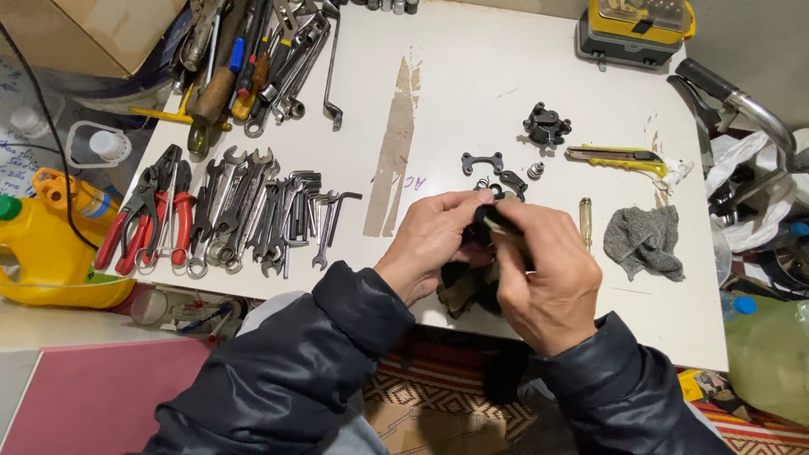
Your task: Cleaning and inspecting a mechanical bicycle component on a workbench
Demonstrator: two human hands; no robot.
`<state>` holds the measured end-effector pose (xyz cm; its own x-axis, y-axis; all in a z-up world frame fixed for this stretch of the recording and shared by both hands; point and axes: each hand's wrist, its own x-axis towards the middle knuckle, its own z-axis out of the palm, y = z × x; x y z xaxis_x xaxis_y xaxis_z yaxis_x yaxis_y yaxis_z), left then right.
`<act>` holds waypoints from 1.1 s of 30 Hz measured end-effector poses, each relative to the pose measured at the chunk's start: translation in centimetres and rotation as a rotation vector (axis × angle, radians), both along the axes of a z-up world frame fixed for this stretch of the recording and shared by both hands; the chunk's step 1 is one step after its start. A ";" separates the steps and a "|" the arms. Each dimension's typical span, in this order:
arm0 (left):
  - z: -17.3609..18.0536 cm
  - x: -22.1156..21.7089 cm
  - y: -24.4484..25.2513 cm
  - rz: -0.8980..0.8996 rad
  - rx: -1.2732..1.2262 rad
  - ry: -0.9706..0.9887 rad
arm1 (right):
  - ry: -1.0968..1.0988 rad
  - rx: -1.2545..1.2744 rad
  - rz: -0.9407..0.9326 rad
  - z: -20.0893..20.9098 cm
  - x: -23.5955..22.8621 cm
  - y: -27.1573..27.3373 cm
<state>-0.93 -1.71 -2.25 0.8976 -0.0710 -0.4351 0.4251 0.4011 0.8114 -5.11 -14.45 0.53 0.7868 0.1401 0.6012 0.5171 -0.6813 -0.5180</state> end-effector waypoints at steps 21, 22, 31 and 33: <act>0.9 0.2 1.4 0.006 -0.172 0.035 | 0.616 0.750 0.030 -2.2 2.1 -1.7; 1.3 0.2 1.6 0.005 -0.172 0.033 | 0.614 0.751 0.029 -2.3 2.6 -2.1; 0.9 0.4 1.3 -0.002 -0.126 0.023 | 0.530 0.616 0.111 -1.3 1.5 -1.9; 1.2 0.0 0.9 -0.035 -0.115 0.043 | 0.343 0.423 0.153 -1.7 1.6 -1.8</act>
<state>-0.90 -0.77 -1.02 0.8744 -0.1541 -0.4601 0.4739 0.4750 0.7415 -3.46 -16.22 -1.17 0.9367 0.0700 0.3429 0.3473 -0.3083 -0.8856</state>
